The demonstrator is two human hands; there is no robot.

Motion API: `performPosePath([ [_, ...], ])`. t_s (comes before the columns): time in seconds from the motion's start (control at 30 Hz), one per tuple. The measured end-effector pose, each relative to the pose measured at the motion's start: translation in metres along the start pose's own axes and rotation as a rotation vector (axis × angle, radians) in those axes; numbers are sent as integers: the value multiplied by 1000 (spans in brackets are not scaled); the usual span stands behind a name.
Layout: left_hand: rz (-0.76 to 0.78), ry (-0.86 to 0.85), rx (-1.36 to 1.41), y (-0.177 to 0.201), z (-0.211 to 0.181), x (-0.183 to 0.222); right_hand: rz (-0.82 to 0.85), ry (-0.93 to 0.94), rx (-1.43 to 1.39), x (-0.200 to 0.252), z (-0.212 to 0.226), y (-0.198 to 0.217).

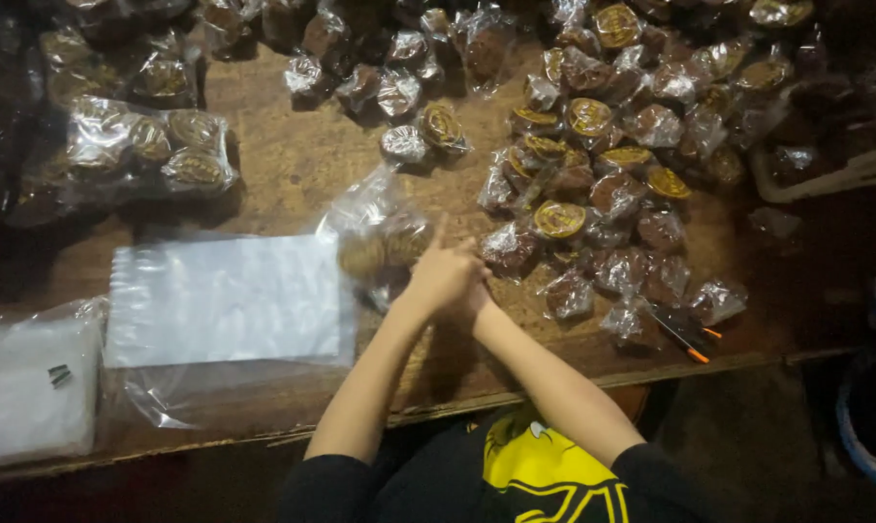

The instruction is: Packing individually wrapped bread items into larger plastic bags and stapling them shut

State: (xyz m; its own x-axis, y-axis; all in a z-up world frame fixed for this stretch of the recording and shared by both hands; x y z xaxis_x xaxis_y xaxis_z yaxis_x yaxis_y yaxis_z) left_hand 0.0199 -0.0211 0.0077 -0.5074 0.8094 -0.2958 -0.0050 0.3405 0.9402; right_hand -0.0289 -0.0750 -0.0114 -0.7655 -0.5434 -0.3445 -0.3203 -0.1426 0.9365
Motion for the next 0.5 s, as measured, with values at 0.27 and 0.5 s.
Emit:
performPosePath([
  [0.27,-91,180,-8,60,46,44,-90,-159,-172,-15,-3,-11],
  [0.5,261,364,60,60,57,49,484,-195,-565,-40,-52,-12],
])
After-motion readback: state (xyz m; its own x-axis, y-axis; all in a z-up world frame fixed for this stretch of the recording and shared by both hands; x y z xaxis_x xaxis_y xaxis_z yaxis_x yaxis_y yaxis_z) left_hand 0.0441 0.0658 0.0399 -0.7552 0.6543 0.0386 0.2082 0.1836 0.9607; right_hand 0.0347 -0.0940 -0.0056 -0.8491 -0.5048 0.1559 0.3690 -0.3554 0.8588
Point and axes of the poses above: each hand's wrist, its own x-axis away from the middle knuckle, its own y-axis out of the back of the hand, z = x × y, the point moved 3 cm from there along -x, towards the middle knuckle, and after that the axes turned 11 degrees about -y, right-handed, at the moved point
